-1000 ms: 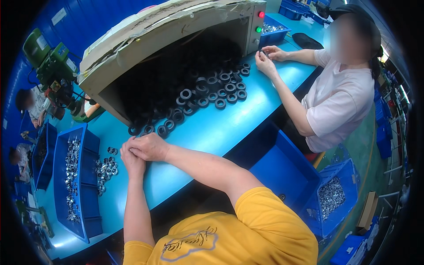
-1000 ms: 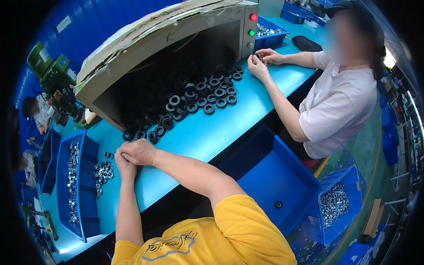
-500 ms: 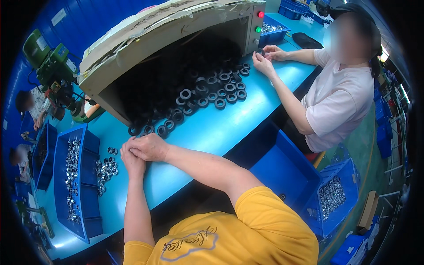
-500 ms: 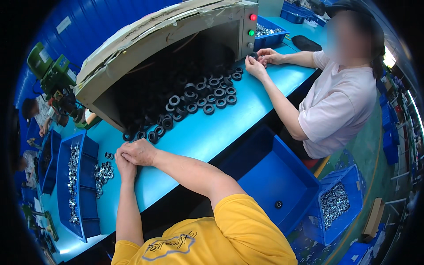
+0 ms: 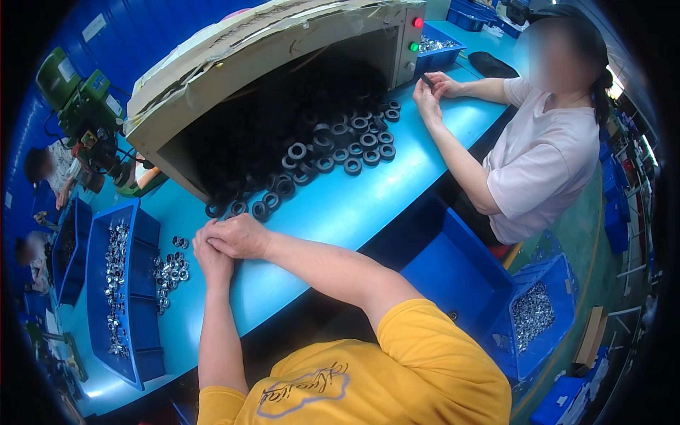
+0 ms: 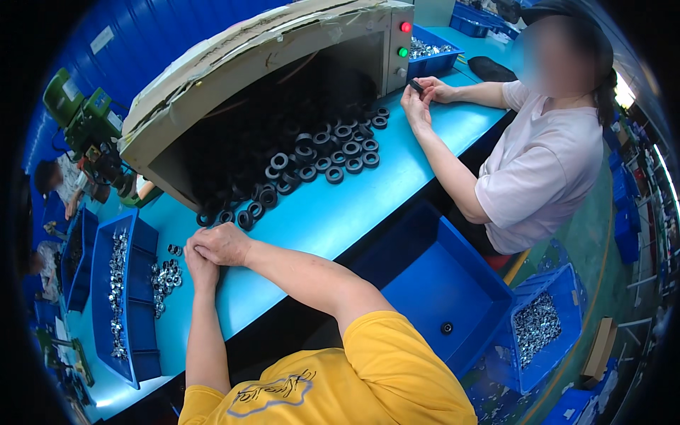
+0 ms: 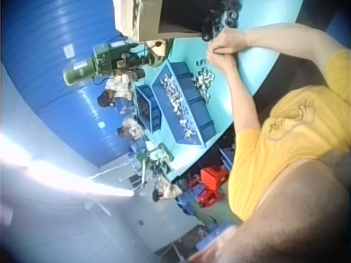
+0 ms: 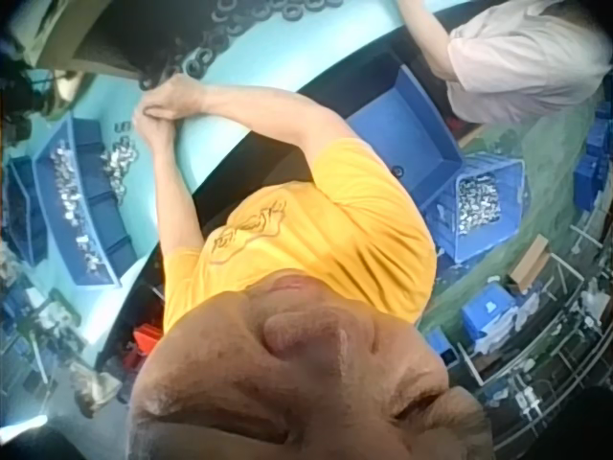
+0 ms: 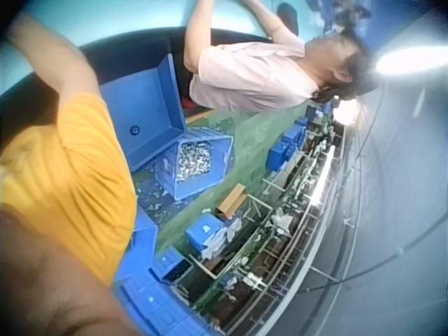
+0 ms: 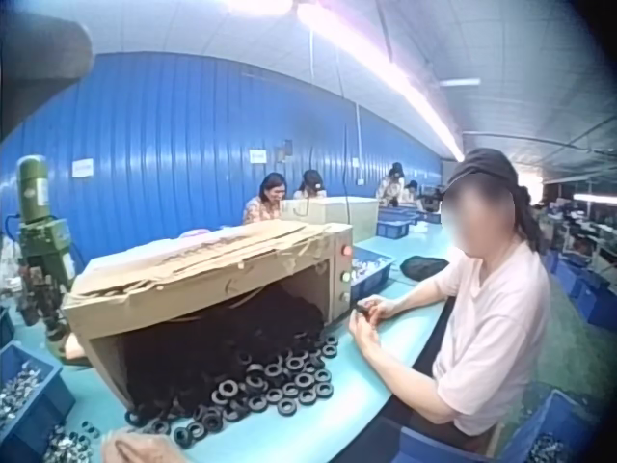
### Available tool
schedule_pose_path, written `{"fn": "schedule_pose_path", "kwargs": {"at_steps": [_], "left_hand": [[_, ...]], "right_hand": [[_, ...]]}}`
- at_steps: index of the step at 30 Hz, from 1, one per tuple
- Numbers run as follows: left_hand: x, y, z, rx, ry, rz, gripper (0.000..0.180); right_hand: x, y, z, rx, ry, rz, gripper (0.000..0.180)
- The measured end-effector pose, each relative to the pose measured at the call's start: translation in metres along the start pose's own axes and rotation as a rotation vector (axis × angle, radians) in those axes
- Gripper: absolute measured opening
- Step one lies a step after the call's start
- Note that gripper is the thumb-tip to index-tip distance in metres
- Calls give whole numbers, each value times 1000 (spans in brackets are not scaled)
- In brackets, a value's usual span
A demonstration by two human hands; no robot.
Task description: Assembling metal bearings into rubber rings at a factory workbench.
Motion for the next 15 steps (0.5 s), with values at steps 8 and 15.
{"fn": "schedule_pose_path", "kwargs": {"at_steps": [8, 15], "left_hand": [[-1, 1, 0, -6, -10, 0, 40], [0, 1, 0, -10, -6, 0, 39]], "right_hand": [[0, 1, 0, -9, 1, -5, 9], [0, 0, 0, -9, 7, -1, 9]]}}
Point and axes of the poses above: each hand's wrist, its own z-axis towards the middle knuckle, its own y-axis out of the palm, x = y × z, the point moved 10 cm from there along z, towards the middle knuckle, and after that the axes turned 11 degrees about -z, right-handed, at the moved point
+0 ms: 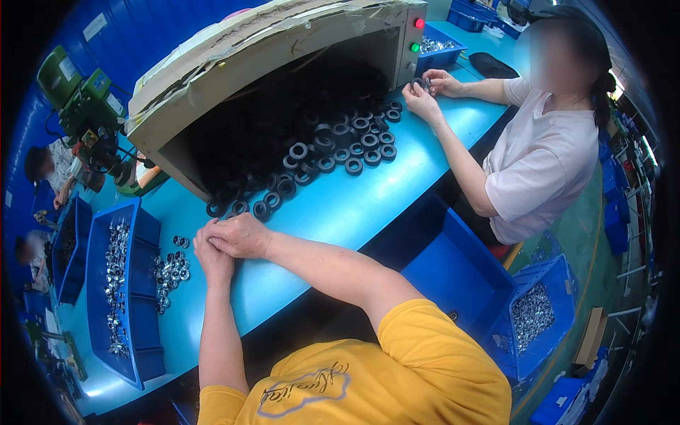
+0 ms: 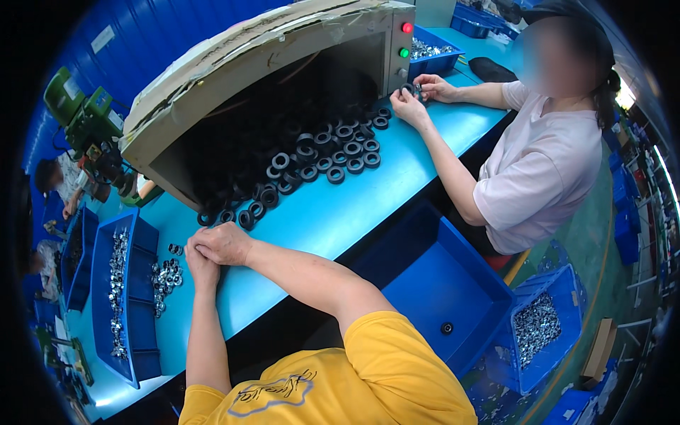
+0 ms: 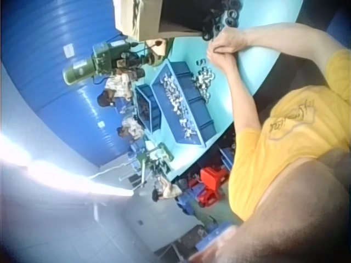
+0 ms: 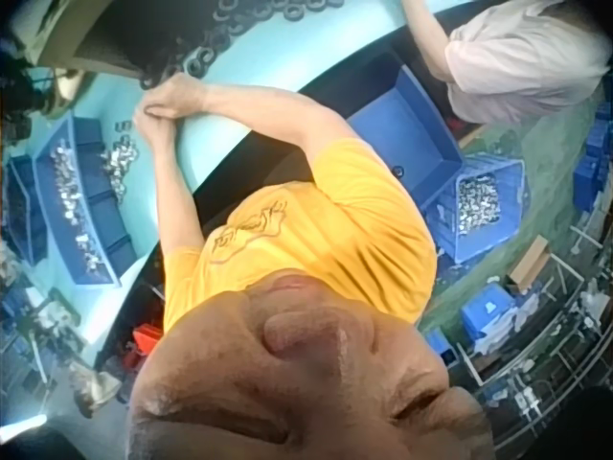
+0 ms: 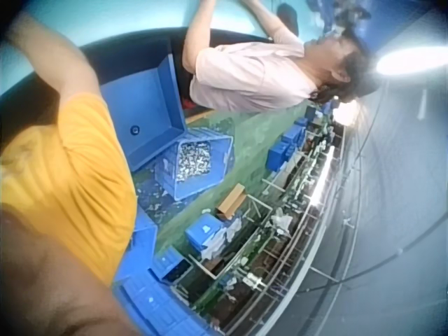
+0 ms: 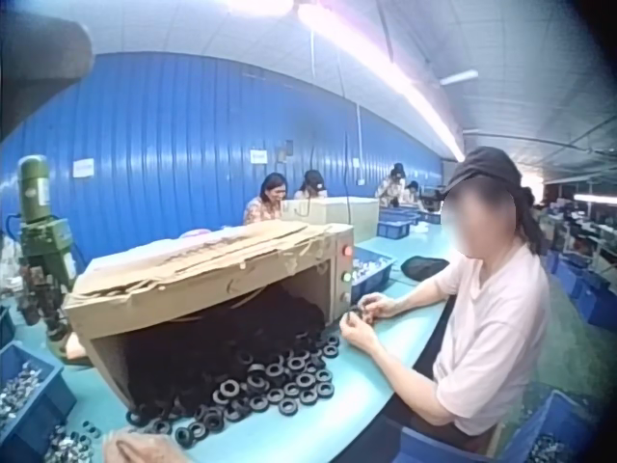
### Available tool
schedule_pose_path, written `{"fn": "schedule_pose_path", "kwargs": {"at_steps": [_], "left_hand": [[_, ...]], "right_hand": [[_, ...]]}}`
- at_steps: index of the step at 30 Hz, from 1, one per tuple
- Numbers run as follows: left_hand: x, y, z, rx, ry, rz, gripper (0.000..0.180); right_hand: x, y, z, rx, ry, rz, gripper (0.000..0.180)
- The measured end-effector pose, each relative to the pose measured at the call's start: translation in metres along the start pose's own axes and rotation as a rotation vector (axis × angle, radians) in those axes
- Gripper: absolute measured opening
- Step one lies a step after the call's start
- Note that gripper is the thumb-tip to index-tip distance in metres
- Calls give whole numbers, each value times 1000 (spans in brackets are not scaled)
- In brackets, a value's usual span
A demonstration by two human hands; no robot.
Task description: Assembling metal bearings into rubber rings at a factory workbench.
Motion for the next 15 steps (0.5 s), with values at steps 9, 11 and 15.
{"fn": "schedule_pose_path", "kwargs": {"at_steps": [9, 11, 15], "left_hand": [[-1, 0, 0, 2, 2, 6, 38], [-1, 0, 0, 0, 12, 9, 37], [0, 0, 0, -1, 16, 11, 37]], "right_hand": [[2, 1, -1, 13, 3, 7, 9], [1, 1, -1, 10, -2, 0, 9], [1, 1, -1, 8, -4, -5, 10]]}}
Point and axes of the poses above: each hand's wrist, its own z-axis towards the middle knuckle, its own y-axis out of the palm, x = y × z, the point moved 10 cm from there along z, towards the middle knuckle, and after that the axes turned 11 degrees about -z, right-handed, at the moved point
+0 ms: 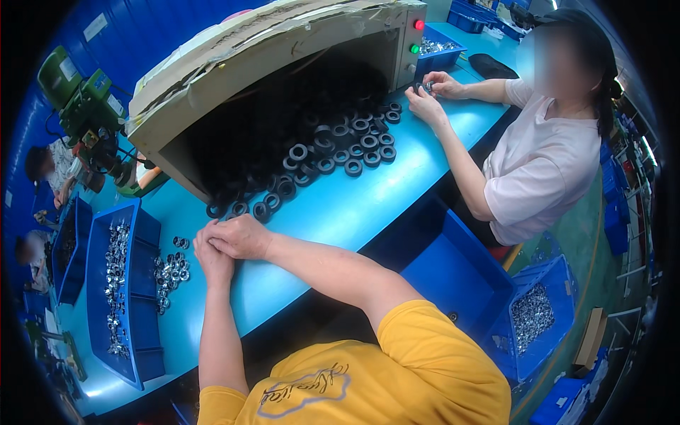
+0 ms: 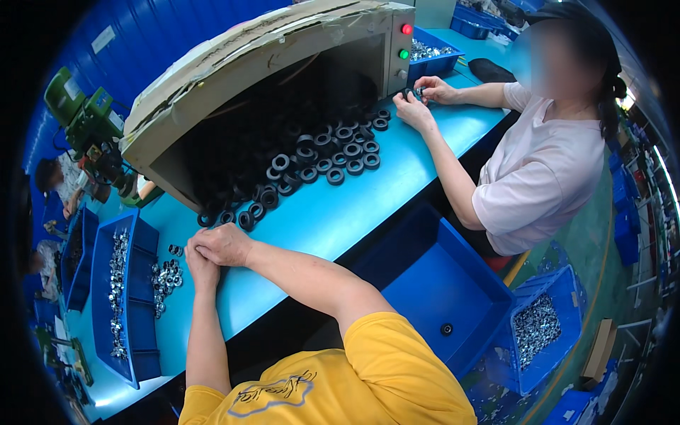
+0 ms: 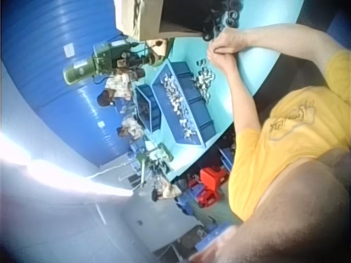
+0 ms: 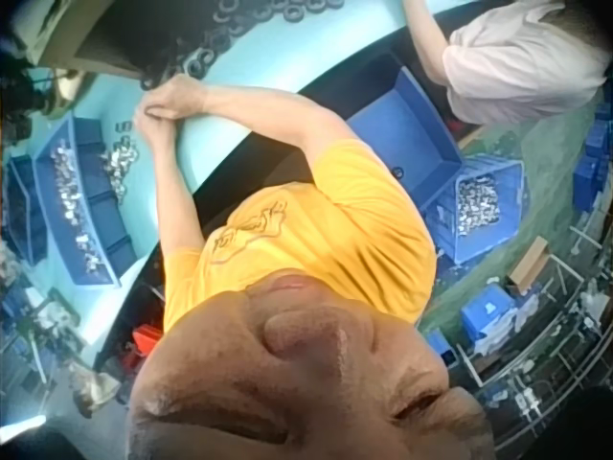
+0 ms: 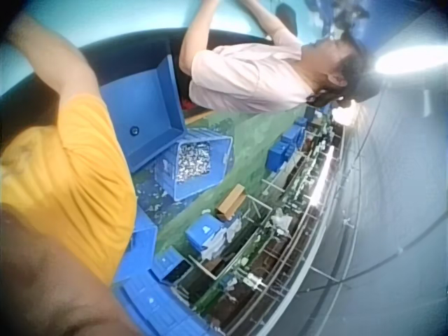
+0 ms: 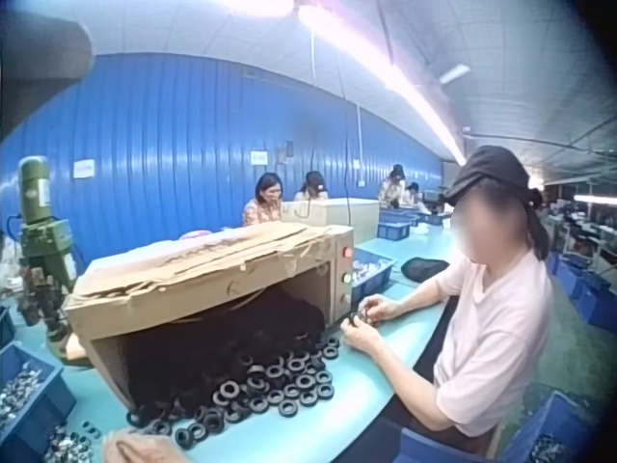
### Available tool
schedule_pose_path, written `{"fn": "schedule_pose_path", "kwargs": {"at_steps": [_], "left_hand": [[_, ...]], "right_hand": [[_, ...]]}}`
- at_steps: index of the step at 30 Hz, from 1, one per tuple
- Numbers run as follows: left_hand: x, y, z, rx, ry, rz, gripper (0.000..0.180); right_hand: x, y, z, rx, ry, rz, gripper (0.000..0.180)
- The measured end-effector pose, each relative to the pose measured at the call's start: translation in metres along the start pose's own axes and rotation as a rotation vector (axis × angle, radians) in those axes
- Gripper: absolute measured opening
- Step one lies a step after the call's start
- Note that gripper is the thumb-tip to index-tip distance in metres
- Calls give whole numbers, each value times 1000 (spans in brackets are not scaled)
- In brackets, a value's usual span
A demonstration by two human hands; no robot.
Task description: Assembling metal bearings into rubber rings at a factory workbench.
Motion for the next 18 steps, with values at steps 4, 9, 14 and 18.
{"fn": "schedule_pose_path", "kwargs": {"at_steps": [4, 9, 14, 18], "left_hand": [[-1, 0, 0, 0, -3, 3, 37], [2, 0, 0, -6, -13, -6, 38], [2, -1, 1, -4, -12, 3, 38], [1, -1, 1, 4, -8, 3, 38]], "right_hand": [[-1, -1, 1, -5, 0, 2, 10], [-1, -1, 1, -9, 2, 9, 9], [1, -1, 0, 19, 7, 27, 11], [2, 0, 0, 8, 10, 20, 11]]}}
Point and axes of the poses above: each hand's wrist, its own z-axis towards the middle knuckle, its own y-axis out of the palm, x = y × z, the point moved 10 cm from there along z, towards the middle knuckle, and after that the axes turned 11 degrees about -z, right-handed, at the moved point
